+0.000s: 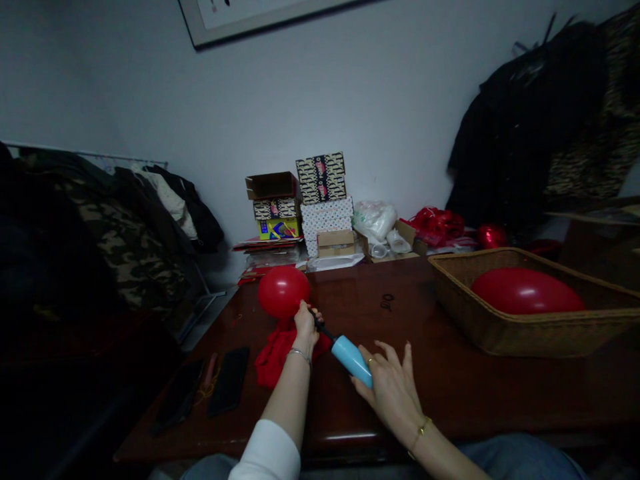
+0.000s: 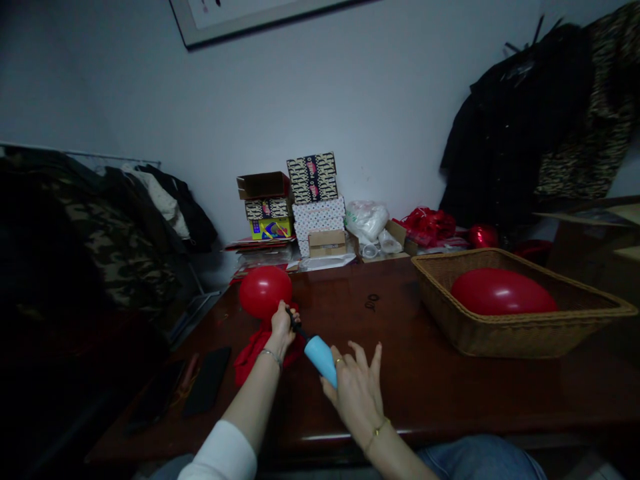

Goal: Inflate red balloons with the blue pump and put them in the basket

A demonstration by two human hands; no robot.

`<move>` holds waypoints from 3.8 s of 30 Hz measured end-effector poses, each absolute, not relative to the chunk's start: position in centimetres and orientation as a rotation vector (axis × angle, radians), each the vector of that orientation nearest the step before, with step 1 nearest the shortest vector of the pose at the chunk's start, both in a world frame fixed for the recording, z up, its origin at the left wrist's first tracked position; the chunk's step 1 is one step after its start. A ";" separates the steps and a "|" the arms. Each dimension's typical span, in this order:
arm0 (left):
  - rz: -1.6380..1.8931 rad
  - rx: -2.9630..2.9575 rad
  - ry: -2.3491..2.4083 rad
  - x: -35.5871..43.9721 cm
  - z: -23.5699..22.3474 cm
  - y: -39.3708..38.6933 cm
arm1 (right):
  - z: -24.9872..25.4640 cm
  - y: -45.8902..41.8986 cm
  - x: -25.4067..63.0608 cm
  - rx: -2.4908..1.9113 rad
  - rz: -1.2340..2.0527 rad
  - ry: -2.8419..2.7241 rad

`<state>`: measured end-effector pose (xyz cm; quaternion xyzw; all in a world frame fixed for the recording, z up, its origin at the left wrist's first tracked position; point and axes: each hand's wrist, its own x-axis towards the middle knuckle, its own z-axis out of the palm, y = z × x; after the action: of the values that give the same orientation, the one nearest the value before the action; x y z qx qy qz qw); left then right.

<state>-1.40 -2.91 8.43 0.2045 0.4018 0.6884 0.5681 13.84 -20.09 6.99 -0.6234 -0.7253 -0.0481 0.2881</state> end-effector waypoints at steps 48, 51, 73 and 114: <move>1.594 0.486 0.904 -0.6 7.8 -3.8 | 7.8 -17.7 11.7 -1.702 -0.134 -1.933; 1.610 0.478 0.910 -0.7 7.7 -3.4 | 7.6 -18.4 12.1 -1.708 -0.111 -1.919; 1.638 0.457 0.880 -2.3 8.4 -2.9 | 6.3 -21.7 16.0 -1.657 -0.127 -1.983; 1.602 0.528 0.933 -0.8 7.8 -3.5 | 6.2 -20.2 14.1 -1.729 0.037 -1.940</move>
<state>-0.78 -3.48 7.80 0.2251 0.3976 0.6826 0.5704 14.08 -20.22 6.21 -0.6409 -0.7192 0.0138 0.2680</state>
